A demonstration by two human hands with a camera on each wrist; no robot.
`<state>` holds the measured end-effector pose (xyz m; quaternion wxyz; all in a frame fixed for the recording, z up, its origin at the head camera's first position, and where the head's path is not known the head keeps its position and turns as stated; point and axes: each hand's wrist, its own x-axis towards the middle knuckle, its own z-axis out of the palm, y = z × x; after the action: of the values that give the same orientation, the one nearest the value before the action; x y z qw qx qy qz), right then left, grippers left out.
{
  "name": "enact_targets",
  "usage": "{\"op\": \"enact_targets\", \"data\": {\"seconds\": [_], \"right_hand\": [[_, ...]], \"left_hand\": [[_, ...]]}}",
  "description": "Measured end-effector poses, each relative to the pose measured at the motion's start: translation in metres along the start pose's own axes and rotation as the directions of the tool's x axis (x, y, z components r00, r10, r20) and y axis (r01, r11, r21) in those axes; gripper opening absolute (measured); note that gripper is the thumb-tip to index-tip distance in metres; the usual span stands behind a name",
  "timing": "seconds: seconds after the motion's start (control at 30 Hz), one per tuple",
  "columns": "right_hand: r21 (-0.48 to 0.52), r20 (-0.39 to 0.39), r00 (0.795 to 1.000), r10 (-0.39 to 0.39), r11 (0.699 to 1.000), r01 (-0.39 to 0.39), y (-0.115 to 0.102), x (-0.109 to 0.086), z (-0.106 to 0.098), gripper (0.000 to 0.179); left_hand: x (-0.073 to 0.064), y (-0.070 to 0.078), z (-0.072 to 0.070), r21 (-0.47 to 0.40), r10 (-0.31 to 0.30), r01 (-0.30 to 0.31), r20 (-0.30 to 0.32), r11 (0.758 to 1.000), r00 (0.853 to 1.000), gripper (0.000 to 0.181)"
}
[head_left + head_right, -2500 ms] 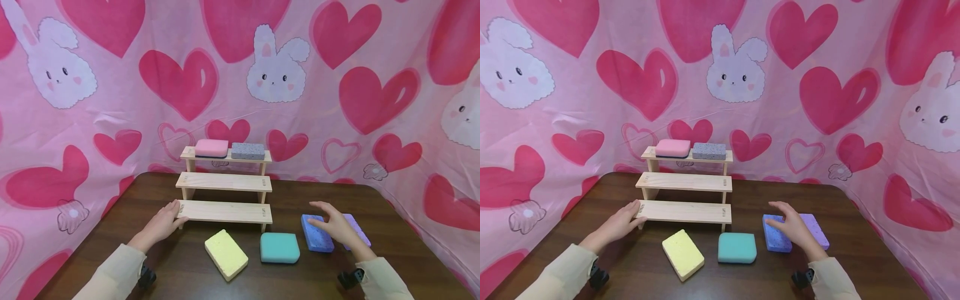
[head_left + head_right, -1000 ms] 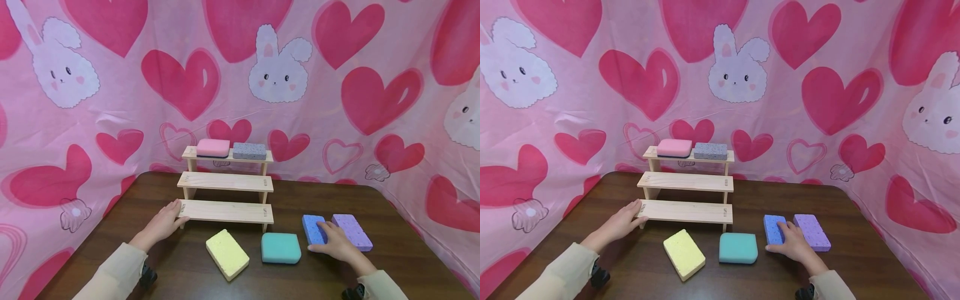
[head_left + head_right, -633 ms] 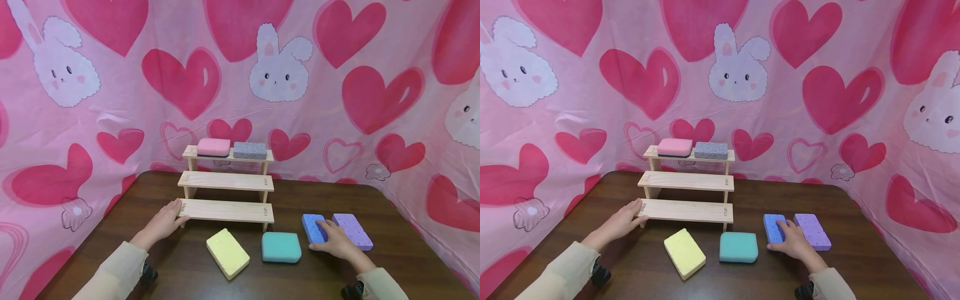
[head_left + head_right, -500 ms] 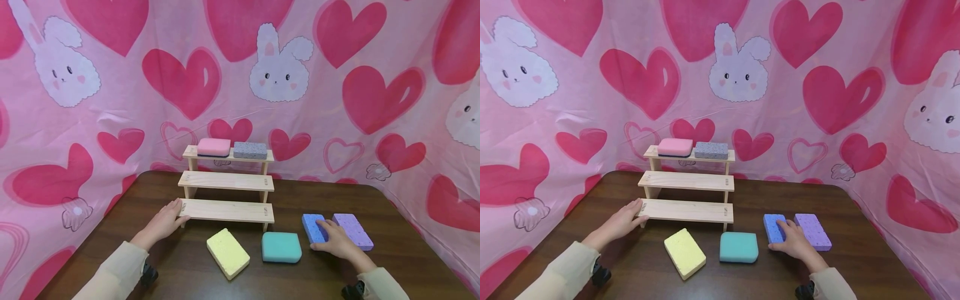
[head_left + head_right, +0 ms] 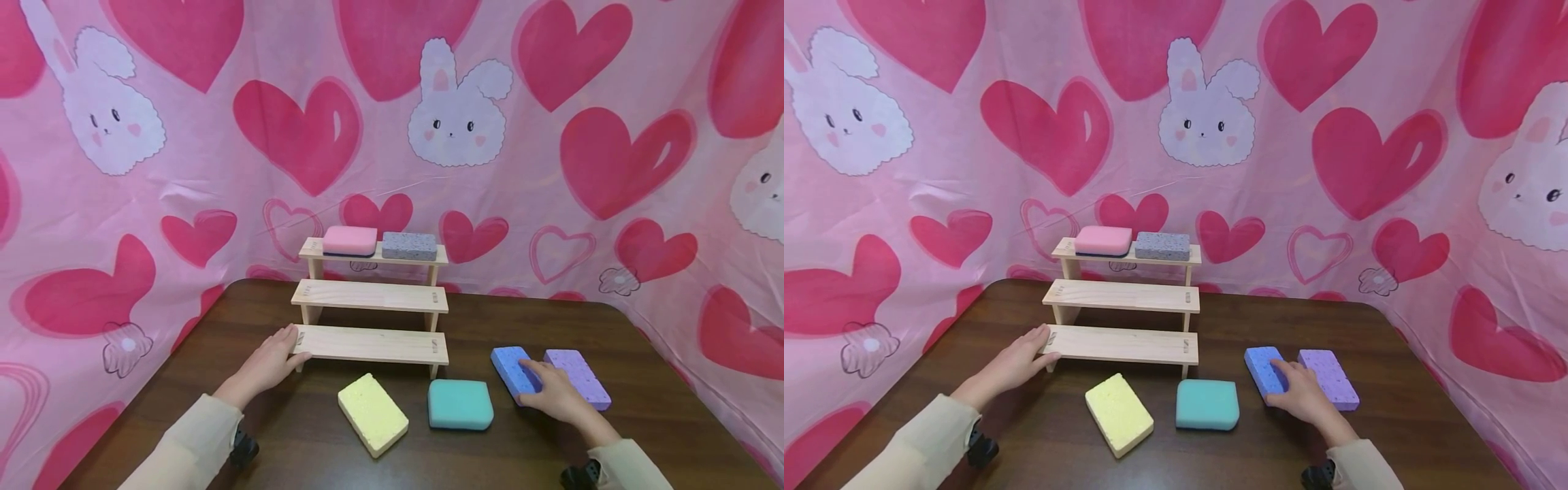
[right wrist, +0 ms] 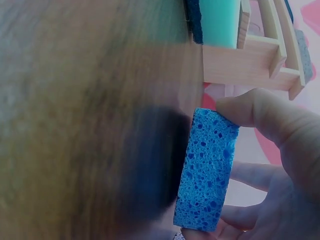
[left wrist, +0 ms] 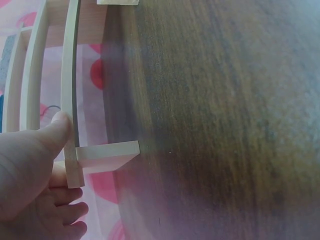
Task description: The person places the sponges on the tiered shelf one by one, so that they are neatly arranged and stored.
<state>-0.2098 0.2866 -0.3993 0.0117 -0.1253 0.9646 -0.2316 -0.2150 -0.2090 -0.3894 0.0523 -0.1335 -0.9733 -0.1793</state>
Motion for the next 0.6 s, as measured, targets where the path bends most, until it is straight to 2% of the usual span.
{"op": "enact_targets", "data": {"seconds": [0.13, 0.33, 0.6], "right_hand": [[0.023, -0.005, 1.0, -0.002, 1.0, 0.002, 0.001, 0.0, -0.002, 0.067], [0.028, -0.057, 0.998, -0.028, 0.999, 0.029, 0.003, 0.002, -0.006, 0.064], [0.065, -0.134, 0.985, -0.104, 0.991, 0.114, 0.001, 0.004, -0.014, 0.062]], "left_hand": [[0.0, -0.001, 0.001, 0.008, 0.007, -0.007, -0.006, 1.0, 1.0, 0.064], [0.0, -0.002, 0.001, 0.006, 0.0, 0.0, -0.007, 1.0, 1.0, 0.064], [0.0, -0.002, 0.001, 0.006, 0.006, -0.006, -0.017, 1.0, 1.0, 0.063]]}}
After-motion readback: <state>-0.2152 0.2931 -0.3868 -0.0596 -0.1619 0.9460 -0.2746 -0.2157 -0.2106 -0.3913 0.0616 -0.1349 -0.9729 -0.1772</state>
